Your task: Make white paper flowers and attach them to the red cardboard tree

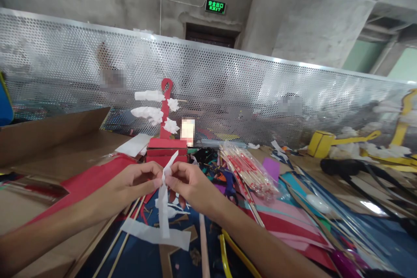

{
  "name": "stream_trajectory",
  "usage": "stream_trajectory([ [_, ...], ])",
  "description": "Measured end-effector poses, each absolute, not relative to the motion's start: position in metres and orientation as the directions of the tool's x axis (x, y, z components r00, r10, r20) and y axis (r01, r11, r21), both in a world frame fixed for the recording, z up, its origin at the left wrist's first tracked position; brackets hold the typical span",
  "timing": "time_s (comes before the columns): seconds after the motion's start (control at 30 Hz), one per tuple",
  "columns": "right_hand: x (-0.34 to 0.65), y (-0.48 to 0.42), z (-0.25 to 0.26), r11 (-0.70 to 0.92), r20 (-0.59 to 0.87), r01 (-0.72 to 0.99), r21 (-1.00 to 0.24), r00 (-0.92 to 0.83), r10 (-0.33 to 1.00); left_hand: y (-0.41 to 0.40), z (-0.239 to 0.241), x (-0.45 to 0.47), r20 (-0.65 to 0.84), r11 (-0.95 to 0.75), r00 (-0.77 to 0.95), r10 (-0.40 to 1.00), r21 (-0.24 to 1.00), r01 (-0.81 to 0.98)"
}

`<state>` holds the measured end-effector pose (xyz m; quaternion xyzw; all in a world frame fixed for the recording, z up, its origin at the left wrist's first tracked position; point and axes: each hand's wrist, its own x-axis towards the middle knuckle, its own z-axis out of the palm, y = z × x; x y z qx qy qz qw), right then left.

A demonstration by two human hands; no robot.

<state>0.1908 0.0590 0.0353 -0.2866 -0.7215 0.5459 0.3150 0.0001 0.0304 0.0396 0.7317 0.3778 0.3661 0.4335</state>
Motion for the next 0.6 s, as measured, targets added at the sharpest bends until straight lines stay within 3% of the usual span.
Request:
stream_trajectory([
  [0.33,0.1918,0.0574,0.0385,0.257,0.135,0.116,-0.959,-0.611,0.780,0.0344,0.0360,-0.0018,0.231,-0.348,0.432,0.872,0.913,0.213],
  [0.6,0.1908,0.0537,0.0392,0.484,0.303,0.221,-0.847,-0.547,0.780,0.0299,0.0382,-0.0011,0.193,-0.358,0.446,0.874,0.877,0.322],
])
